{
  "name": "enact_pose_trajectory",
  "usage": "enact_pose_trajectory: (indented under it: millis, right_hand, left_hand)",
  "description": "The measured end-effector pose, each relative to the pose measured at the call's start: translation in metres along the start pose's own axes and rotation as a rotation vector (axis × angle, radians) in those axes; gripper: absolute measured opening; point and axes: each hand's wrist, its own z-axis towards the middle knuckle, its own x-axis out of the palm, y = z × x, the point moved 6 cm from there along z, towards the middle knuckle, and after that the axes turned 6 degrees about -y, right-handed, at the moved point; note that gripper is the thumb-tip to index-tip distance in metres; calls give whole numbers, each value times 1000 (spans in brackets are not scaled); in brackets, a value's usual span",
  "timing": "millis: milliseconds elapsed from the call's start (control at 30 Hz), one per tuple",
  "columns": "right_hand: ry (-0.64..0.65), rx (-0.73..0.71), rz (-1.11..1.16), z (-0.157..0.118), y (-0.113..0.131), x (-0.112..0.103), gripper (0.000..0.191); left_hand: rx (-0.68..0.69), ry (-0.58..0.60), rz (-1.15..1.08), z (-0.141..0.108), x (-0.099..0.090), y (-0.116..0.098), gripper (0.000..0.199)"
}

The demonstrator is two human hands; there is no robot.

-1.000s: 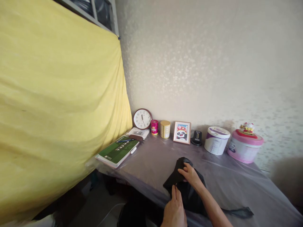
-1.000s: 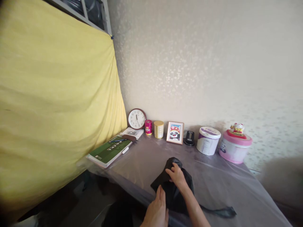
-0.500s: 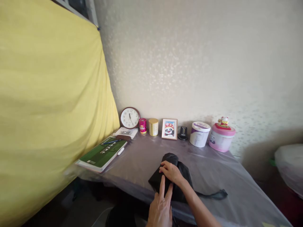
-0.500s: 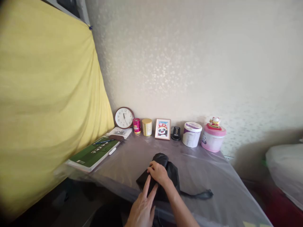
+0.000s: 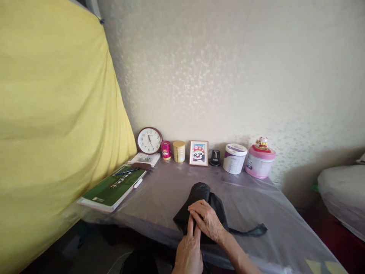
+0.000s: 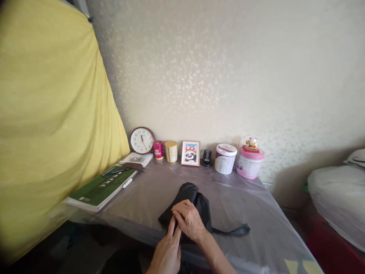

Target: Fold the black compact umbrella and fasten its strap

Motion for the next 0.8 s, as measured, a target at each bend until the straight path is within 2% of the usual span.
enact_pose_trajectory:
  millis: [100,267,567,700,800]
  right_hand:
    - [-3,-24,-28,3,-16,3,29]
    - [-1,16,-142,25,-59,9,30]
    - [29,242,-249,61,-116,14,31]
    - [-44,396,-295,54,-134,0,33]
    - [-104,538,-327,30,-148,-23,31]
  left_hand:
    - [-19,-3,-5,1,3,2,81]
    - [-36,13,-64,1,5,4,83]
    - [-77,-1,-45,0,0,3,80]
    - [-68,-18,-42,-1,1,3,78]
    - [-53,-49,-55,-2,1,5,75]
